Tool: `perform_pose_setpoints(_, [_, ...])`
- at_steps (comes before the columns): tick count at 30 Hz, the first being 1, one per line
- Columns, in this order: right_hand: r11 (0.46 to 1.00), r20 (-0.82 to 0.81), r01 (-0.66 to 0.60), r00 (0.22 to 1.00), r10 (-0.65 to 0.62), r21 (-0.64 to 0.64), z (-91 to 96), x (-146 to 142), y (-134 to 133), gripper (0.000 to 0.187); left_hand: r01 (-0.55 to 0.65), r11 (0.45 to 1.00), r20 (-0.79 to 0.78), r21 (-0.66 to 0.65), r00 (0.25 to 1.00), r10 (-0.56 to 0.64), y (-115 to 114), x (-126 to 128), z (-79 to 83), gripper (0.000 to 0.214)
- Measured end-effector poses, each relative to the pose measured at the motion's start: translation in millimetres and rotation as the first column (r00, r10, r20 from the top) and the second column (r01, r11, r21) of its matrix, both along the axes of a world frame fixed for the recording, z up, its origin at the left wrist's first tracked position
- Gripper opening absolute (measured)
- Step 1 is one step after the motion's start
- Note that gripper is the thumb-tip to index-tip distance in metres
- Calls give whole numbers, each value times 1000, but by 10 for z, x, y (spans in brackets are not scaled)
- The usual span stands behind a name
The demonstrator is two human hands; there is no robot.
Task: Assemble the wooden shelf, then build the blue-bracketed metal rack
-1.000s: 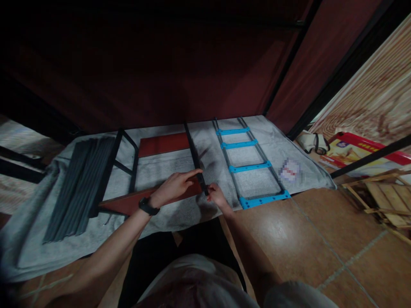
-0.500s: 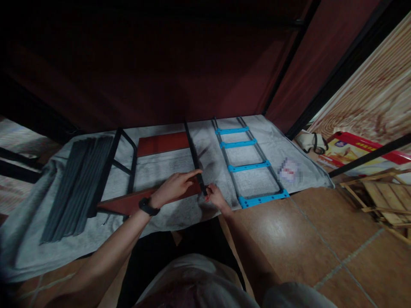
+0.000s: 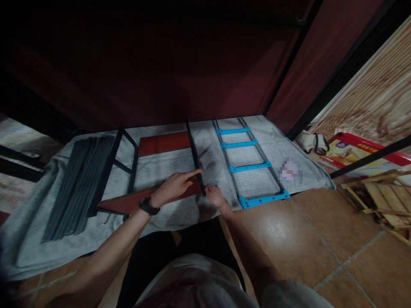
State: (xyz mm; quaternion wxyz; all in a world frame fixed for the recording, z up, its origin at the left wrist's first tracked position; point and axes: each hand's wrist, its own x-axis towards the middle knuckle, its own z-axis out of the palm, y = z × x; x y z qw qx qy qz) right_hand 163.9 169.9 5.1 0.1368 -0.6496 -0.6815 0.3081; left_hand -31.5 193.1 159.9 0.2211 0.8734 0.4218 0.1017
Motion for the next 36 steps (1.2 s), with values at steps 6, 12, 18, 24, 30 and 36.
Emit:
perform_pose_setpoints(6, [979,-222,179,955,-196,-92,-27,-86,-56,19,1,1000,15,-7,1000,-1,-8,4,6,61])
perform_pose_setpoints(12, [926,-559,249,741,-371,-285,-32,-112,-92,12,2,1000,19,-3,1000,-2,-18,-2,22,61])
perform_pose_setpoints(18, [915,-536,250,749,-391,-318,-6,-86,-68,24,2,1000,16,15,1000,-2,-9,-9,14,62])
perform_pose_setpoints(24, [891,-597,233,672,-437,-391,-10,-131,-108,22,-14,1000,24,-3,1000,14,-19,2,43,61])
perform_pose_setpoints(30, [888,-591,234,675,-441,-396,-5,-155,-144,18,-16,1000,30,-12,999,16,-38,10,84,61])
perform_pose_setpoints(36, [893,-457,306,777,-434,-329,19,-166,-134,21,-24,999,24,-31,999,25,-48,14,94,62])
